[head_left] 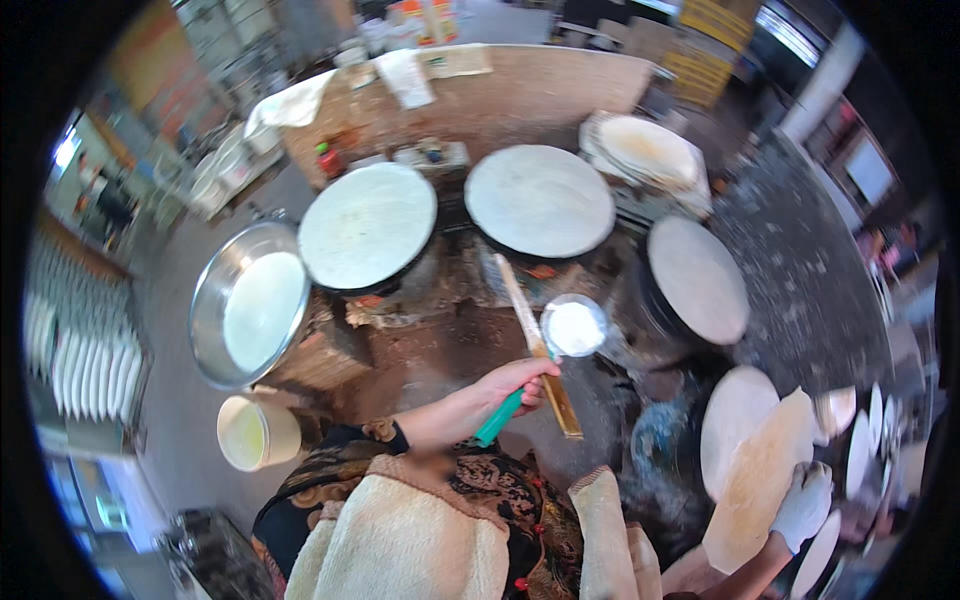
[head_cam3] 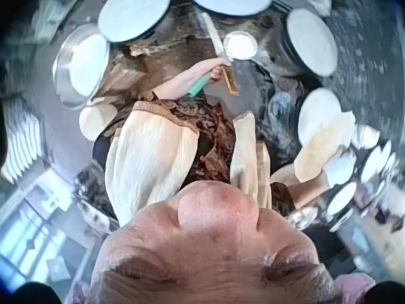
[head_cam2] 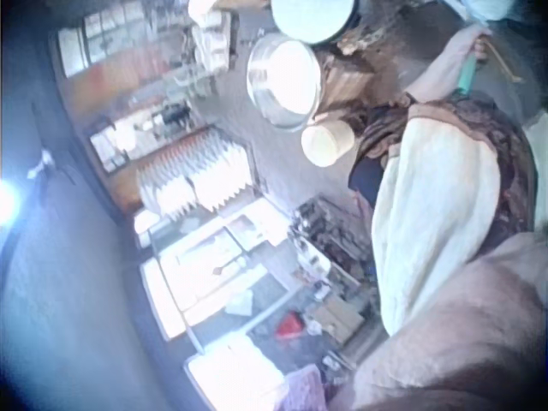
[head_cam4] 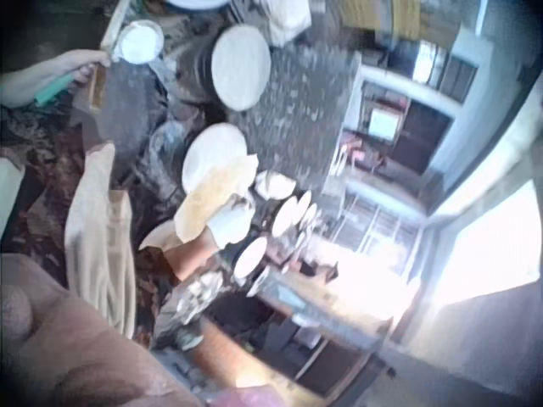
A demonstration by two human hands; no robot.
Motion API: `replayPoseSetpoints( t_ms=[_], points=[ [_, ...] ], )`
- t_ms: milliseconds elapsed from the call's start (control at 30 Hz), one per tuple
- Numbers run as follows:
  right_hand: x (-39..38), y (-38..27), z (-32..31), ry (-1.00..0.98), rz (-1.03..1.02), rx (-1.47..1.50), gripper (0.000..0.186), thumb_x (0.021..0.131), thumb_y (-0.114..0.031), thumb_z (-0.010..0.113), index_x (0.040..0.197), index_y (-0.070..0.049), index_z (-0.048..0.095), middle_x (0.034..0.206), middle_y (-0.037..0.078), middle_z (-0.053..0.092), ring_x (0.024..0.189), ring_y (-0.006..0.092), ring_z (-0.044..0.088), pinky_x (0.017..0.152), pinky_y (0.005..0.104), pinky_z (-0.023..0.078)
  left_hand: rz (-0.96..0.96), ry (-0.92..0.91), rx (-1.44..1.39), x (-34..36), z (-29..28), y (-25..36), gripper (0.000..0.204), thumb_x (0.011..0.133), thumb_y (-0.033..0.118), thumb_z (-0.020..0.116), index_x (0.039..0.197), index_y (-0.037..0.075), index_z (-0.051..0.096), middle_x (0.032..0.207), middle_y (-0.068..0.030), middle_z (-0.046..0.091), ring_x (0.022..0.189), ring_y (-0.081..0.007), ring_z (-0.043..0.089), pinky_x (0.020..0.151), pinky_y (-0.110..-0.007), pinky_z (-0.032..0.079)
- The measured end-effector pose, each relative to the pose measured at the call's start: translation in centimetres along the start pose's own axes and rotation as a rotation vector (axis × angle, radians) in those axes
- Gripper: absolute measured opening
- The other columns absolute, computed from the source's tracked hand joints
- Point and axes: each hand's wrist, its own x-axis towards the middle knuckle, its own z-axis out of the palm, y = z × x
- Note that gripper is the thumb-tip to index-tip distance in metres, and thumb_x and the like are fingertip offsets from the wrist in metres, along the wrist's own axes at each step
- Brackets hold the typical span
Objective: The person ladles white batter onto a hot circular griddle and spreads it into a thin circle using a wooden tool. They cook the crepe, flip it, and then stack it with others. The process is repeated continuously throughout the video.
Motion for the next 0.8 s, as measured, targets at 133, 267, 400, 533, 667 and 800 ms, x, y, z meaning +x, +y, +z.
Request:
replayPoseSetpoints(
  t_ms=[133, 267, 400, 533, 667, 800],
  points=[
    [8.0, -7.6, 0.5, 0.011, -0.066, 0.060, 0.028, 0.085, -0.022, 0.054, 0.099, 0.002, 0.061, 0.102, 0.021, 0.059, 0.086, 0.0359, 0.060, 0.074, 0.0425, 0.046, 0.102, -0.067, -0.034, -0.4, -1.3, 5.5, 0.018, 0.082, 0.007, 0.061, 0.098, 0.011, 0.052, 0.053, 0.0073, 0.038, 0.038, -0.0027, 0.035, 0.033, -0.017, 0.027],
    [18.0, -16.6, 2.5, 0.064, -0.114, 0.263, 0.028, 0.083, -0.020, 0.057, 0.100, 0.002, 0.061, 0.101, 0.019, 0.061, 0.085, 0.0339, 0.060, 0.074, 0.0416, 0.048, 0.233, -0.072, 0.028, -2.0, -2.7, 10.9, 0.022, 0.083, 0.008, 0.060, 0.104, 0.010, 0.051, 0.054, 0.0075, 0.037, 0.039, -0.0023, 0.034, 0.033, -0.017, 0.027],
    [29.8, -23.5, 4.7, 0.154, 0.001, 0.577, 0.029, 0.081, -0.019, 0.059, 0.101, 0.002, 0.062, 0.101, 0.018, 0.062, 0.083, 0.0318, 0.061, 0.073, 0.0406, 0.049, 0.330, -0.043, -0.020, -2.5, -4.1, 15.0, 0.028, 0.086, 0.011, 0.057, 0.113, 0.010, 0.051, 0.051, 0.0078, 0.035, 0.037, -0.0029, 0.033, 0.032, -0.018, 0.028],
    [41.3, -28.2, 8.4, 0.261, 0.268, 1.123, 0.030, 0.079, -0.018, 0.062, 0.101, 0.002, 0.062, 0.100, 0.017, 0.063, 0.082, 0.0298, 0.062, 0.073, 0.0397, 0.050, 0.435, -0.011, -0.105, -2.2, -4.9, 17.9, 0.038, 0.087, 0.009, 0.053, 0.125, 0.010, 0.047, 0.050, 0.0070, 0.034, 0.036, -0.0037, 0.032, 0.031, -0.018, 0.028],
    [49.4, -35.4, 15.7, 0.266, 0.546, 1.675, 0.032, 0.077, -0.017, 0.064, 0.102, 0.003, 0.063, 0.099, 0.016, 0.064, 0.080, 0.0277, 0.063, 0.072, 0.0388, 0.051, 0.540, 0.081, -0.259, -1.7, -5.6, 19.7, 0.043, 0.089, 0.009, 0.051, 0.131, 0.011, 0.044, 0.050, 0.0080, 0.032, 0.036, -0.0025, 0.030, 0.030, -0.017, 0.028],
    [53.8, -42.1, 23.1, 0.174, 0.765, 1.922, 0.034, 0.075, -0.016, 0.067, 0.103, 0.003, 0.063, 0.099, 0.015, 0.066, 0.079, 0.0257, 0.064, 0.072, 0.0378, 0.052, 0.649, 0.134, -0.432, -1.0, -5.1, 21.1, 0.039, 0.089, 0.009, 0.049, 0.128, 0.010, 0.045, 0.049, 0.0082, 0.032, 0.035, -0.0022, 0.032, 0.029, -0.016, 0.031]
  ],
)
